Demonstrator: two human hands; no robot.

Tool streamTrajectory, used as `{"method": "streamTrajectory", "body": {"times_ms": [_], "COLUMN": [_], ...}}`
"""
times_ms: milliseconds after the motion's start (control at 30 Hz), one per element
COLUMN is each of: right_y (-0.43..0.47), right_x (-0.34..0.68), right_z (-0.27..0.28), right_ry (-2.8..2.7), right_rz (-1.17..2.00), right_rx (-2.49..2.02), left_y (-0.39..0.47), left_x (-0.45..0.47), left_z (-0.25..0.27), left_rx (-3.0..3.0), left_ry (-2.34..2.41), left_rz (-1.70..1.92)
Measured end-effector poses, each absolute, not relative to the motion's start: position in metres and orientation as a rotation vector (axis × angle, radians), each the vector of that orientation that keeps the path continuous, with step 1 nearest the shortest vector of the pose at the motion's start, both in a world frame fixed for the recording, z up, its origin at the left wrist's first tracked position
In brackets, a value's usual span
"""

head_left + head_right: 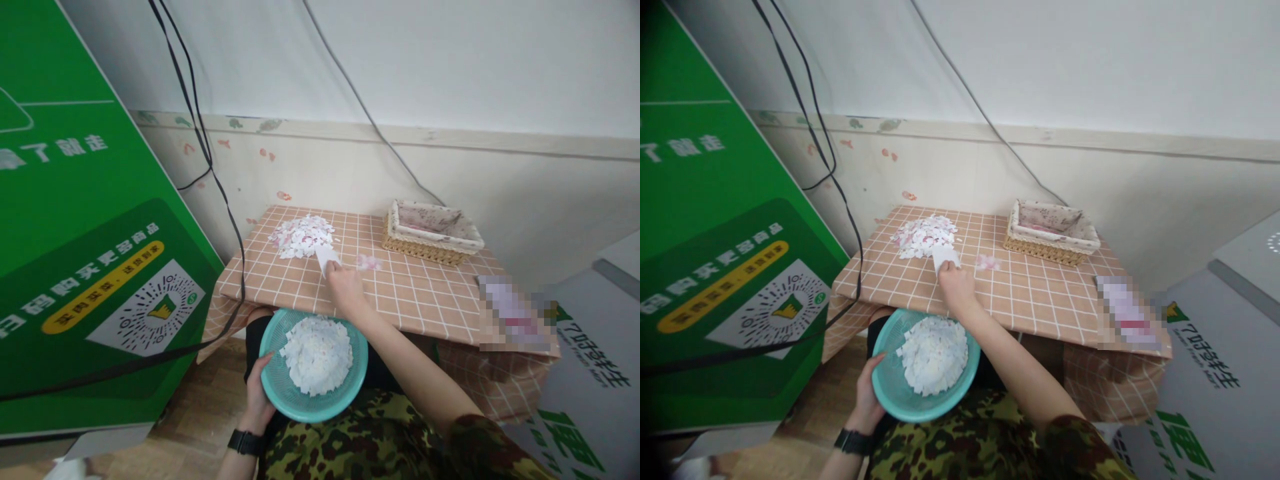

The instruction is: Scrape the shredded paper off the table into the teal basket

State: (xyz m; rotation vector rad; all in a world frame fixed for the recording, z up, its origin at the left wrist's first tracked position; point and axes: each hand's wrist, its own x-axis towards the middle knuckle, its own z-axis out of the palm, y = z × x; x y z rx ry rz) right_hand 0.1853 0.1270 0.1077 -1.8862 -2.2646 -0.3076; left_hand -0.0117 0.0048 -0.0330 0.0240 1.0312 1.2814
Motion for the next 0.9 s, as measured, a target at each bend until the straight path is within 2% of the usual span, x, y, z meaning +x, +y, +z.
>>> {"method": "streamTrajectory", "body": {"times_ms": [167,333,633,767,900], "right_y": [0.128,0.121,0.111,0.122,0.131], "right_x": [0.225,0.243,0.215,0.236,0.274], "right_z": [0.109,0.111,0.096,0.102,0.108], "right_ry": [-2.091,-1.905,-2.14,-2.046,-1.851], "right_rz": [-0.338,-0.344,-0.084,-0.11,0.002], "right_rx": [-1.987,-1.837,-1.645,-1.688,-1.72], "left_y": [0.003,0.004,0.004,0.003,0.003], "left_x": [-0.014,-0.011,-0.013,-0.013,-0.013], "left_z": [-0.039,-0.04,-0.039,-0.038,-0.041], "left_rx": [0.023,0.009,0.01,0.006,0.01], "left_ry": [1.031,1.007,1.008,1.021,1.034], "left_rz": [1.275,1.274,1.26,1.256,1.263]}}
